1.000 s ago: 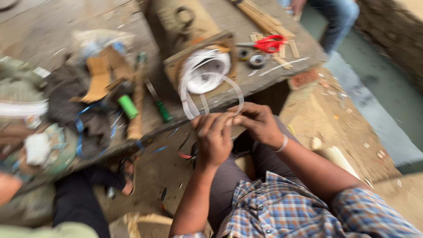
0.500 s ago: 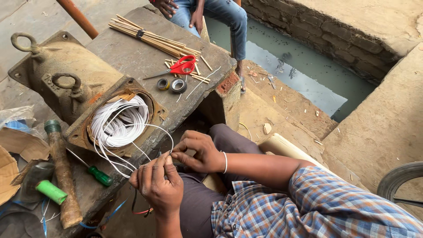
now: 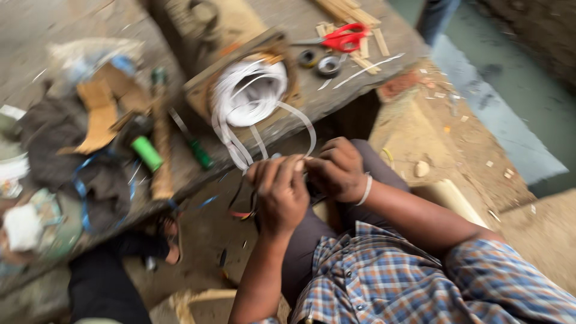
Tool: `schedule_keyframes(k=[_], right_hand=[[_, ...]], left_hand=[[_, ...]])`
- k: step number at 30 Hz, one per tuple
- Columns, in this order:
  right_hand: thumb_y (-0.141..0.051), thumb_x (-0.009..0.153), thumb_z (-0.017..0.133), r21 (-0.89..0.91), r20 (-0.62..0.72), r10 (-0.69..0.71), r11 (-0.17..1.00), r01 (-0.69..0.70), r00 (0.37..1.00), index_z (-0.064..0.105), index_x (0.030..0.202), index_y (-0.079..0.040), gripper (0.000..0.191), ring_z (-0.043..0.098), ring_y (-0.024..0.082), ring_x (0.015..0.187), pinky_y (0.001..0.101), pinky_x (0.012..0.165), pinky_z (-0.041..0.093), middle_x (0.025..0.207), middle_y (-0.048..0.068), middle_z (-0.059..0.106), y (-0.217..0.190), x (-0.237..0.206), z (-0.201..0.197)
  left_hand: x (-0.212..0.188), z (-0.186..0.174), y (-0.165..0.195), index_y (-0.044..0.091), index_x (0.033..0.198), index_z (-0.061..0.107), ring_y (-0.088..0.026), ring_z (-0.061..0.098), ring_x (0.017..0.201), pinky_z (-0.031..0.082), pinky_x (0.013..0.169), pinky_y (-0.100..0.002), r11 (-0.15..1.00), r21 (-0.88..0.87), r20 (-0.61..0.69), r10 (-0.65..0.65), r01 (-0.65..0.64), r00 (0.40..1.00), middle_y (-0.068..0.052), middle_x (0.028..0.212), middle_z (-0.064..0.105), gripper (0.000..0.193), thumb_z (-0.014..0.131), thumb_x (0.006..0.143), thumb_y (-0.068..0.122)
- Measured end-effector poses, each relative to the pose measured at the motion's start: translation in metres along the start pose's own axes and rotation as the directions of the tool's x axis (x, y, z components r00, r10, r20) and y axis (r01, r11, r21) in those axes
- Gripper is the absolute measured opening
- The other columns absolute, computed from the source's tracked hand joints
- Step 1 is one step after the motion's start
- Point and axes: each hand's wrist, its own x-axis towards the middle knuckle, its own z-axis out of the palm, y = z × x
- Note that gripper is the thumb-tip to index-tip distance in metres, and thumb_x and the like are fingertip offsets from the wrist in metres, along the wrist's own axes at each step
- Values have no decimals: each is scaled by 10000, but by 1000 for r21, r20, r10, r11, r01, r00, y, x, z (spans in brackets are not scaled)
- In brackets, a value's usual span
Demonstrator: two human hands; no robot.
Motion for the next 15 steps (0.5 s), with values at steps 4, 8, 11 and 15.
schedule_keyframes(k=[4, 8, 11, 15], right_hand=[[-112, 764, 830, 83, 45, -81, 994, 77, 996, 677, 953, -60, 249, 578, 288, 792, 414, 675, 483, 886, 87, 559, -13, -7, 9], [-91, 833, 734, 325, 275, 51, 935, -143, 960, 579, 928, -20, 194, 552, 354, 827, 439, 720, 469, 913, 154, 538, -37, -29, 20], [-68, 922, 616, 322, 355, 379, 809, -492, 855, 564, 961, 2, 95, 521, 366, 815, 438, 724, 451, 901, 169, 513, -34, -48, 20], [-113, 1005, 587, 149, 398, 530, 768, -622, 749, 504, 826, -7, 223, 502, 371, 740, 443, 676, 422, 803, 165, 475, -2, -61, 1]], left_hand=[[5, -3, -5, 81, 1093, 723, -252, 642, 935, 425, 980, -415, 999, -38, -68, -27, 25, 997, -44, 993, 697, 113, 637, 1044, 135], [6, -4, -9, 94, 1106, 723, -239, 644, 975, 401, 1025, -424, 999, -36, -35, 15, -17, 999, -43, 1004, 692, 132, 633, 1018, 132], [6, -5, -5, 94, 1168, 722, -230, 657, 1020, 383, 1075, -431, 1000, -21, -8, 22, -23, 1000, -32, 1032, 706, 160, 657, 1029, 141], [6, -12, -1, 96, 1235, 715, -233, 653, 1117, 334, 1146, -489, 995, 90, -12, 44, -43, 999, -34, 1100, 708, 246, 666, 1000, 149]])
